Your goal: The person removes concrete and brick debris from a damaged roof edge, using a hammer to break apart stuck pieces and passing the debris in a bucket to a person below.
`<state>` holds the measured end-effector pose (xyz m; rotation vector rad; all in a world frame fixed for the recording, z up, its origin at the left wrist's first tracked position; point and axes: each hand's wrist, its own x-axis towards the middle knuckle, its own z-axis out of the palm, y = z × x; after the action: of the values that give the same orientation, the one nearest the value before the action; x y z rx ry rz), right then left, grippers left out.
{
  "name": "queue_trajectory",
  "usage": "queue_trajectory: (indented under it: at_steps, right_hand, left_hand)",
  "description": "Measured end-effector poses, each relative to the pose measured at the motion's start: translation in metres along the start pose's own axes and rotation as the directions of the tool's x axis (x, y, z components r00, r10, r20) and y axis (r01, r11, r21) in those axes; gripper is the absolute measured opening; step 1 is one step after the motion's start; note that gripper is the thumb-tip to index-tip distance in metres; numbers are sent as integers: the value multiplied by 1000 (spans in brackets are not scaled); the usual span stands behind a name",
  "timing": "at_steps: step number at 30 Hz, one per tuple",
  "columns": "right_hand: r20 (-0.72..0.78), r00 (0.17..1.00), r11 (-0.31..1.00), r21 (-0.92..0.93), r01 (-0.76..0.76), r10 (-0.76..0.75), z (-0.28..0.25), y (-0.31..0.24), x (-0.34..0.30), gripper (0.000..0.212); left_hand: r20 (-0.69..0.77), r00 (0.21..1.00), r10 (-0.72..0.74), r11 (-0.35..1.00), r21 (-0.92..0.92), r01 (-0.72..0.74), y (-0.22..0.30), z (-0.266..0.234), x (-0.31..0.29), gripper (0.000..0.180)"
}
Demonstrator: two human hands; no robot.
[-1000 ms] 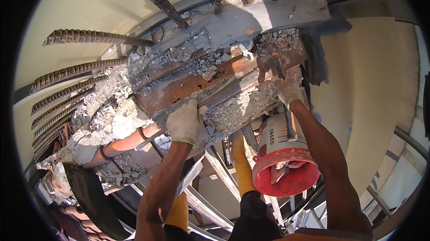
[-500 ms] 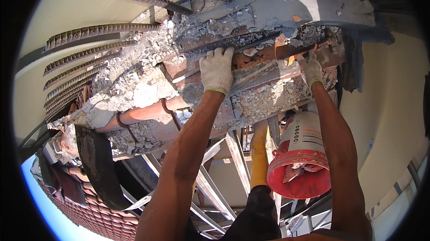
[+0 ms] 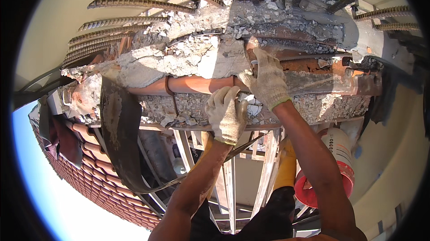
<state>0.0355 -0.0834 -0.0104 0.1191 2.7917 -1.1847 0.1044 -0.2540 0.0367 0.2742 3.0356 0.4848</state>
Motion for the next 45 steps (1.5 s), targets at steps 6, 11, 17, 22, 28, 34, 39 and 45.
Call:
queue_trajectory:
  at_steps: [6,11,17,22,28,34,39,45]
  right_hand:
    - [-26,941,930,-147,-336,336,65,-62,62,102]
    - [-30,832,818,-168,-550,554,70,-96,84,99]
    - [223,777,807,-220,-548,589,48,-80,96,92]
    - [88,690,690,-214,-692,719,65,-97,101,99]
    - [143,665,681,-161,-715,733,67,-127,104,105]
    - [124,758,766,-183,-617,640,47,-152,91,118]
    - [179,771,779,-310,-545,611,60,-149,86,139]
    - [461,663,807,-297,-511,590,55,-124,100,135]
  left_hand:
    - [197,954,-225,974,15,226,-74,-43,61,79]
    - [55,994,-90,966,247,74,-107,-41,60,97]
    - [-119,993,23,995,100,-11,-117,-40,86,82]
    - [-80,986,147,984,110,-138,-132,-49,87,72]
    - [-102,992,-74,988,130,87,-110,-25,46,79]
    - [-60,935,-349,935,-81,344,-67,-17,42,80]
    - [-113,928,-355,926,-181,332,-61,-16,38,90]
    - [-29,935,-354,912,-232,339,-58,-24,40,94]
